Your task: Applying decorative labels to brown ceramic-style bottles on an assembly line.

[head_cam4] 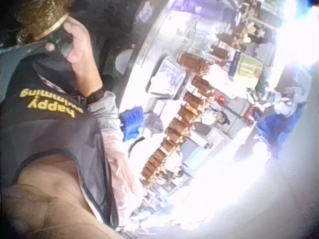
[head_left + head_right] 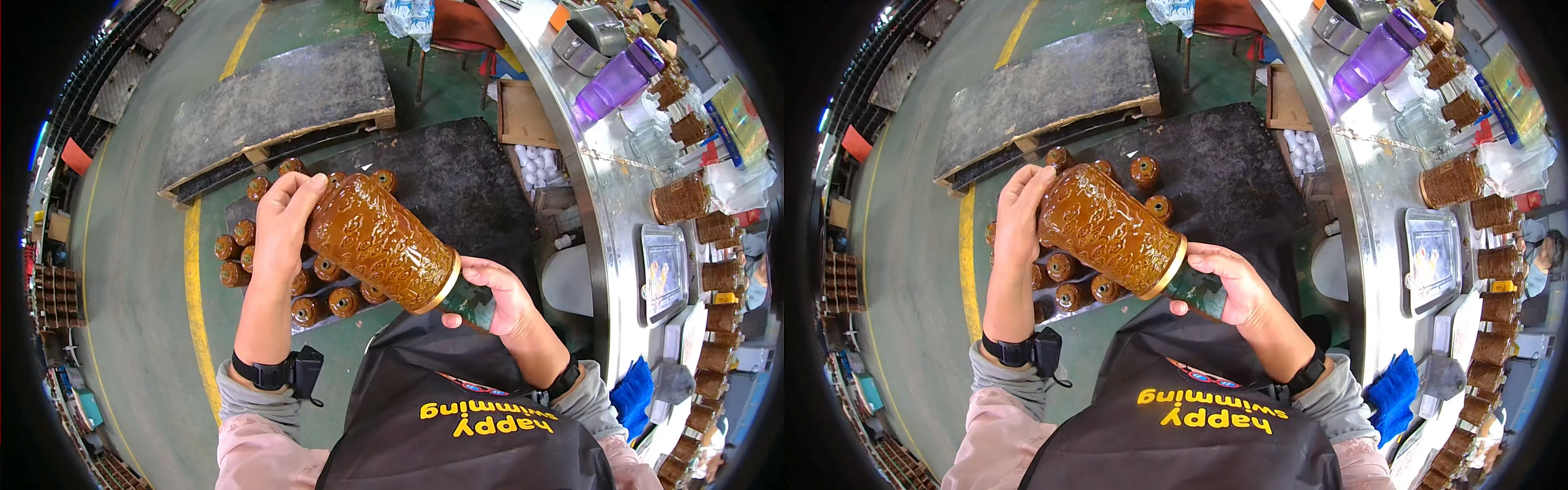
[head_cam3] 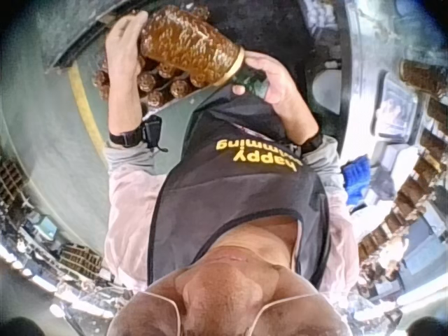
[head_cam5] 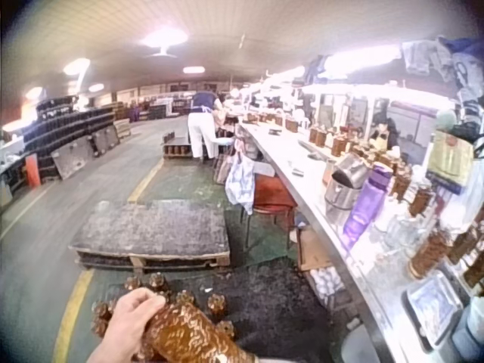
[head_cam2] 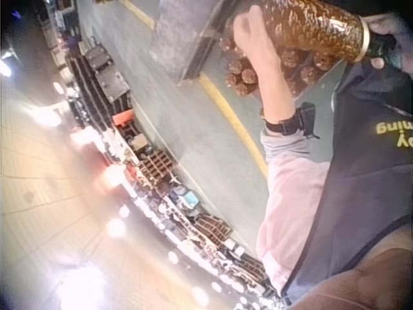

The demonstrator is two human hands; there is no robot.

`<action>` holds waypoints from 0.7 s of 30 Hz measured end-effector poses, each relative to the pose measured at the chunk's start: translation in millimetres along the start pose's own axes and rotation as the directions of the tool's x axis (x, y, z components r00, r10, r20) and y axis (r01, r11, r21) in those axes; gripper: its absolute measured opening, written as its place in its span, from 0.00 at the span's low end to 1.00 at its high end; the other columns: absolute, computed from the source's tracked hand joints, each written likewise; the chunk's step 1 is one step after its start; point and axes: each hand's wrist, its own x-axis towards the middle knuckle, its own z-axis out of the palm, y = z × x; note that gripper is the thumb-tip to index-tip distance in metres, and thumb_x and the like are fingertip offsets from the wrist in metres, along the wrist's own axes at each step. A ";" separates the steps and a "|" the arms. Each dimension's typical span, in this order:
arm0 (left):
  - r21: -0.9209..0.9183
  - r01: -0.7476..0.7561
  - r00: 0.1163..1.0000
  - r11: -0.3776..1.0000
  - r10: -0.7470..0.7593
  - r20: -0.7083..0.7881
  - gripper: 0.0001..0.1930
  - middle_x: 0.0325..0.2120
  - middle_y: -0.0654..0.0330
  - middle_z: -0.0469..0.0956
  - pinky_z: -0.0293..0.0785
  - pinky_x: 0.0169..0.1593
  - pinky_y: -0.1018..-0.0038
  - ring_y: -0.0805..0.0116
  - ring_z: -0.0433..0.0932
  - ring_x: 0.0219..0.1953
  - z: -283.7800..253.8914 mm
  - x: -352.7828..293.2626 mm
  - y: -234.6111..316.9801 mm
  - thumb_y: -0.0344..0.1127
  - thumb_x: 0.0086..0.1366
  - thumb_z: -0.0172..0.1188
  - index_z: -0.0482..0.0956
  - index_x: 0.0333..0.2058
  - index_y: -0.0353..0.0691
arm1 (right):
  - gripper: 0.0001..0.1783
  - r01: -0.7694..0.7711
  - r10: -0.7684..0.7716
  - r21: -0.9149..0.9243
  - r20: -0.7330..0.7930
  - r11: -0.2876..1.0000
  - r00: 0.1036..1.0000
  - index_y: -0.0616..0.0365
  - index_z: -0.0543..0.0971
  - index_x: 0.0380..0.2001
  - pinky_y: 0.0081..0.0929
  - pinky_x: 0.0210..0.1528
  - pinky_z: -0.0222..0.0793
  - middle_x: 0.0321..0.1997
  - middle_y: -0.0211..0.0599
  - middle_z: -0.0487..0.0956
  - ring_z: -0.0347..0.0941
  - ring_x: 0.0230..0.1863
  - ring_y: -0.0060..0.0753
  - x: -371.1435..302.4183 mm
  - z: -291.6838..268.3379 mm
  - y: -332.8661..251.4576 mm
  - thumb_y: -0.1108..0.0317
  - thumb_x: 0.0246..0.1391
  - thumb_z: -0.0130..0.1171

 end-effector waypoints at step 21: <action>0.702 -0.047 0.821 0.711 0.428 -0.379 0.10 0.32 0.52 0.78 0.74 0.38 0.70 0.59 0.79 0.33 -166.0 -98.1 -81.1 0.32 0.59 0.61 0.76 0.39 0.36 | 0.25 -0.253 0.117 -0.514 -0.282 0.820 0.952 0.64 0.66 0.60 0.31 0.34 0.75 0.52 0.49 0.75 0.73 0.50 0.39 79.7 -43.5 30.1 0.74 0.58 0.48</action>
